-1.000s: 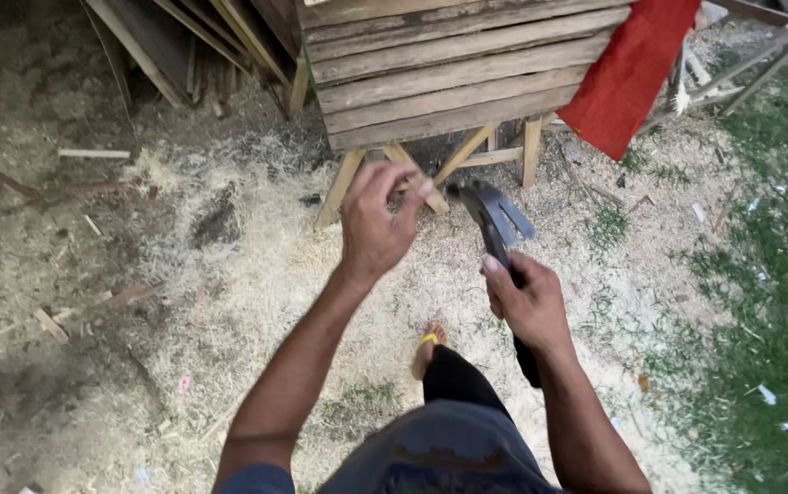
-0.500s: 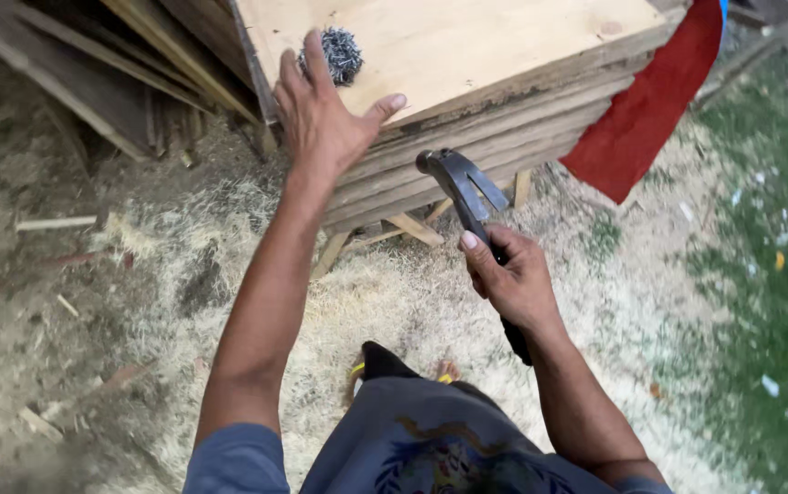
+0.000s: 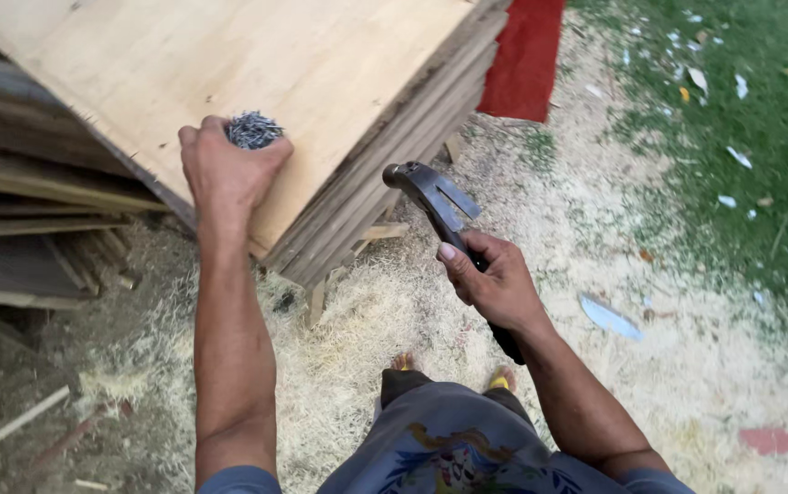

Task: The person carries a claw hammer and a block of wood across a workshop yard, places a pile of nails on a red plywood panel, and hammers nails along the edge of the panel to fasten it to a wooden frame, steadying the panel with the other hand.

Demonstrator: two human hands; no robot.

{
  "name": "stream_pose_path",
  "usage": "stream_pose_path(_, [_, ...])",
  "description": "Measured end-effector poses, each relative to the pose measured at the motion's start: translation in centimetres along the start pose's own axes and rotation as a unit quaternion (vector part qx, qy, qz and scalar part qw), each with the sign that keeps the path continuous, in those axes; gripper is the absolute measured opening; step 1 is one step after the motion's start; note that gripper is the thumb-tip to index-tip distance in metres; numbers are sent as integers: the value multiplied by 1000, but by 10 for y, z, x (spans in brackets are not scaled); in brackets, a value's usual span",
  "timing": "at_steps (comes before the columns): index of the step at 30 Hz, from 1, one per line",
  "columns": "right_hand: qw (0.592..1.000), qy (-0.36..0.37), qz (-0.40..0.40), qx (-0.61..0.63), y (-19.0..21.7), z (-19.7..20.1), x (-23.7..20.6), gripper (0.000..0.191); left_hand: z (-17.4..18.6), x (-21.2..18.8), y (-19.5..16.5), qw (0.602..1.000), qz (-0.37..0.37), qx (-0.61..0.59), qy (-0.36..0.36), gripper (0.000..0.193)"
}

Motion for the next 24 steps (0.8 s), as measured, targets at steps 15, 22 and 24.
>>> stream_pose_path(15, [941, -327, 77, -28, 30, 301, -275, 23, -289, -408, -200, 813, -357, -157, 432, 45])
stream_pose_path(22, [827, -555, 78, -46, 43, 443, -490, 27, -448, -727, -229, 614, -441, -71, 651, 48])
stream_pose_path(24, [787, -610, 83, -41, 43, 470, -548, 28, -478, -810, -232, 562, -462, -33, 686, 49])
Point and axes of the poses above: each hand's wrist, its own x-axis towards the middle knuckle, its own z-axis out of the back of the hand, y = z × x, the point moved 8 cm from there along x, towards the middle knuckle, and after that the axes turned 13 degrees about z, right-handed, at the moved point
